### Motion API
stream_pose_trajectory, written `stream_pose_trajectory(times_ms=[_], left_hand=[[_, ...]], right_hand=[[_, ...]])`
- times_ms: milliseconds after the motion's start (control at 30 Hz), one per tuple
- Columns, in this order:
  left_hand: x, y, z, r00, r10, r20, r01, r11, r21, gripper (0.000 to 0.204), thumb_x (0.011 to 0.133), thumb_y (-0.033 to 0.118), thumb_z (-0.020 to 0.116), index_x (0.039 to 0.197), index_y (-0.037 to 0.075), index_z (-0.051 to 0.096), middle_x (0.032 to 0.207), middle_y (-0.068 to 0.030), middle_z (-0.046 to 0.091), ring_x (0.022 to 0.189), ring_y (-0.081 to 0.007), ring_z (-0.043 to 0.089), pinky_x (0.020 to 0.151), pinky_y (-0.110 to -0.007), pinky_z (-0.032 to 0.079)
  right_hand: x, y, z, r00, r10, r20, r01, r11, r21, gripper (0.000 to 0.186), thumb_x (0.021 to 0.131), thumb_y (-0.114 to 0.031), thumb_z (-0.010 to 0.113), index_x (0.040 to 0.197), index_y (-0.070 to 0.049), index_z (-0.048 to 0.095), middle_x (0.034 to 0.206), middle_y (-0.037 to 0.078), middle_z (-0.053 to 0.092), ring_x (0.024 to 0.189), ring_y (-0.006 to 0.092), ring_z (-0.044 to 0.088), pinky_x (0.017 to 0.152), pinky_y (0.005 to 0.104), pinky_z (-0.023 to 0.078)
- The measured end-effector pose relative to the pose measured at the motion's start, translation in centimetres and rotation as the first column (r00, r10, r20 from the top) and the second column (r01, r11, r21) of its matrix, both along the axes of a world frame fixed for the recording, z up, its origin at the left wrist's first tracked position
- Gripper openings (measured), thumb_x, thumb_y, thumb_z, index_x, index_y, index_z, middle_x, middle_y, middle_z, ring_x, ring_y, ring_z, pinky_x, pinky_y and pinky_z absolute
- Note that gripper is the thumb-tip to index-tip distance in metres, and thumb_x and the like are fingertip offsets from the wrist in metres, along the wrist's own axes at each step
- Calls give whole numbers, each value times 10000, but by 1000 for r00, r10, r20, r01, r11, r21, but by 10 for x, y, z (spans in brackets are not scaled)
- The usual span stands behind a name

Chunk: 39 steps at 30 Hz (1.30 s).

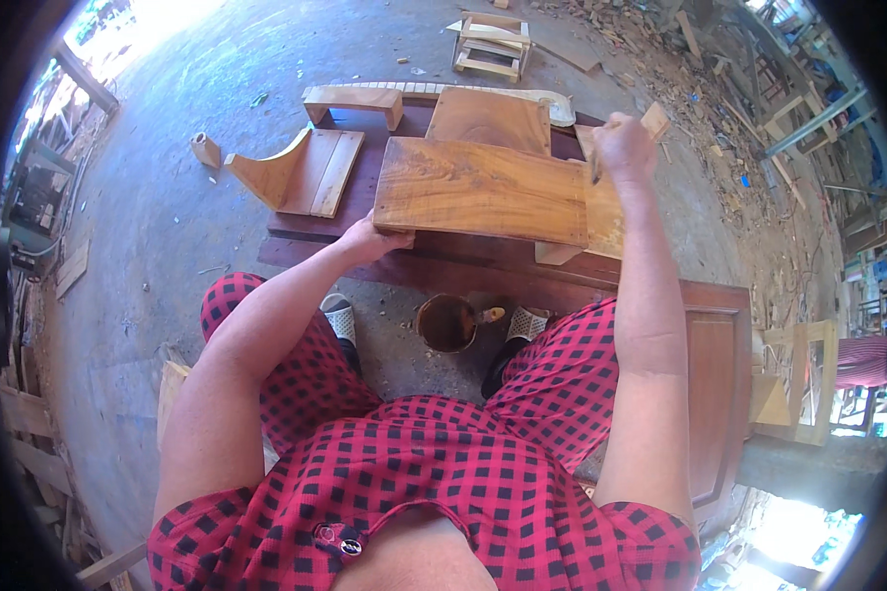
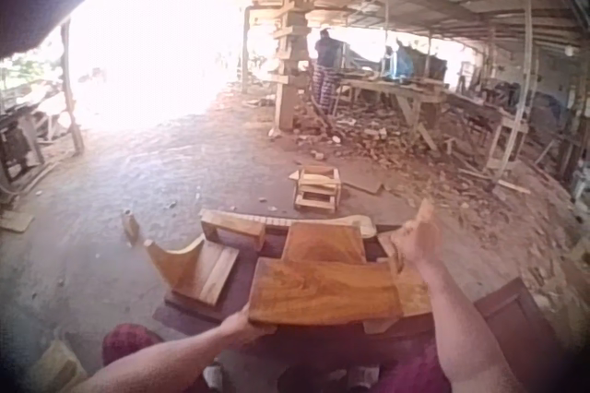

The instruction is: The person applies finish to wooden furniture components using a paintbrush dipped in a small container, coating flat wooden panels before picking up and painting a smaller shaped wooden piece.

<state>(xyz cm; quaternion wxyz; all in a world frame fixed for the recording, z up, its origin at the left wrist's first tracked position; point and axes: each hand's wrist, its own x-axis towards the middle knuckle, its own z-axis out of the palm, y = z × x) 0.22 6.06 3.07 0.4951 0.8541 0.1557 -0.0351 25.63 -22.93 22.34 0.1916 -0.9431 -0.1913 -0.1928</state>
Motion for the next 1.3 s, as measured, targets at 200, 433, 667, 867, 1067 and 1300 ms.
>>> stream_pose_trajectory(times_ms=[200,433,667,867,1067,1300], left_hand=[[-1,-8,-4,996,92,-14,-93,987,-127,730,717,462,743,1276,92,456,1172,-141,602,1120,-307,562,932,-378,440],[-10,-22,34,986,164,-19,-161,982,101,736,690,504,743,1254,112,477,1122,-122,628,1081,-270,585,921,-365,445],[-12,-28,46,971,234,-52,-224,962,153,737,662,517,745,1237,130,495,1122,-110,638,1084,-288,583,930,-378,440],[-8,-27,27,957,281,72,-289,949,130,674,647,409,788,1192,109,528,1075,-137,651,1033,-306,609,880,-388,477],[-5,-24,13,955,294,27,-294,956,-15,522,645,273,795,1090,85,598,997,-125,678,988,-266,636,850,-355,493],[-10,-18,27,958,283,38,-278,955,-104,372,672,242,754,995,89,649,827,-56,703,801,-150,675,759,-293,512]], right_hand=[[-52,85,-13,968,251,-6,-250,958,-143,147,667,-182,547,698,-75,642,732,206,639,716,374,638,660,467,508],[-127,179,-17,772,636,-12,-628,766,138,138,702,-160,564,713,-30,605,708,190,626,722,348,633,646,448,504],[-133,192,-17,524,783,-335,-349,556,754,82,803,-81,602,768,-16,636,702,64,639,587,124,639,535,238,519],[-94,144,-6,570,642,-513,-162,700,696,71,769,-90,612,759,-25,639,674,67,628,530,132,630,475,249,516],[-48,63,8,692,494,-527,-82,779,622,105,743,-90,615,680,-6,618,609,58,609,430,121,587,391,240,474],[-43,14,33,873,162,-459,-53,969,241,105,740,-98,591,676,-20,618,561,88,601,426,130,585,384,255,453]])
